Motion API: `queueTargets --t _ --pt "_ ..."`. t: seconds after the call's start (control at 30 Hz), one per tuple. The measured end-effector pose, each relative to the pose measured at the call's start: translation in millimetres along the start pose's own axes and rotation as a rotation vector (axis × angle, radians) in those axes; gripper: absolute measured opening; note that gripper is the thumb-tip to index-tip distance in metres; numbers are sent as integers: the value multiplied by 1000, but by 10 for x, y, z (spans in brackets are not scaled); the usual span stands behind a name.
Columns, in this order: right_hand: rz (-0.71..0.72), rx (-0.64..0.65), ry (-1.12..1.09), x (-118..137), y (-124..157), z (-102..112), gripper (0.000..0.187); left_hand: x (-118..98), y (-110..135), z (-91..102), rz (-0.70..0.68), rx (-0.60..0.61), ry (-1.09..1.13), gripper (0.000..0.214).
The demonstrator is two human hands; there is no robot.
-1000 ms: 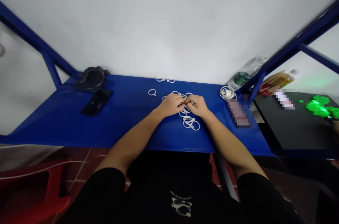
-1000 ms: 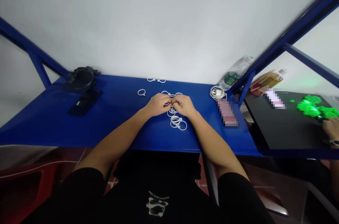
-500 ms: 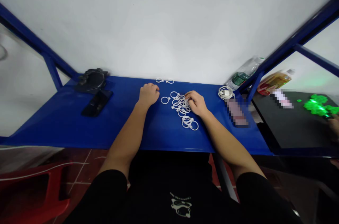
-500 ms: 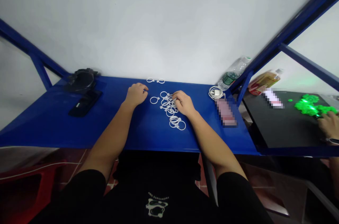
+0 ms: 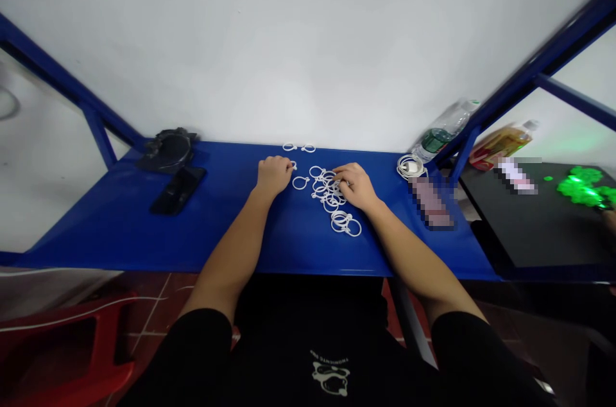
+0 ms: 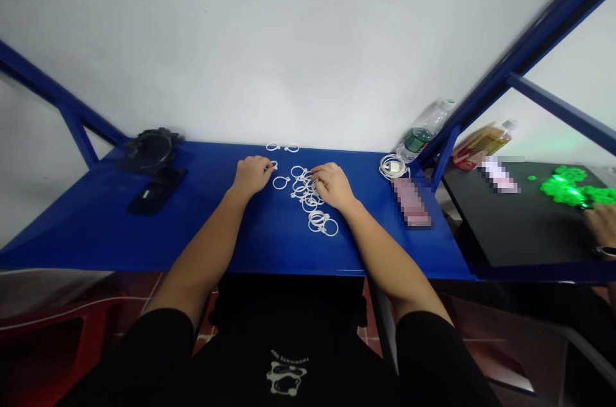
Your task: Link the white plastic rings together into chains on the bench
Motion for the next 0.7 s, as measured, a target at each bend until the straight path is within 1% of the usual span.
queueTargets --t 0.07,0.17,0.27,0.33,0.43,0.53,0.7 --pt "5 -7 24 36 -13 15 28 -175 60 61 -87 -35 88 22" --pt "41 14 49 124 -36 21 33 -450 206 89 -302 -44 202 26" --pt "62 43 62 199 -44 7 34 -640 372 27 -518 -30 274 28" --pt "60 41 62 219 -35 -1 31 -695 445 -31 -606 -34 308 29" --pt "57 7 62 213 -16 -5 30 -700 474 -87 -637 -65 350 29" --pt "38 -36 52 190 0 -15 32 -686 462 -88 -636 -107 390 30" --pt "-94 -95 -64 148 27 -64 30 -699 472 -17 -635 -205 426 32"
Point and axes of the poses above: each hand's wrist, its own y-axis away from the middle knuckle, its own z-axis out of the back of the hand, x = y × z, the point moved 3 cm from there along -y, towards the middle knuckle, and after that the axes turned 14 degrees about z, right-handed, at the moved point
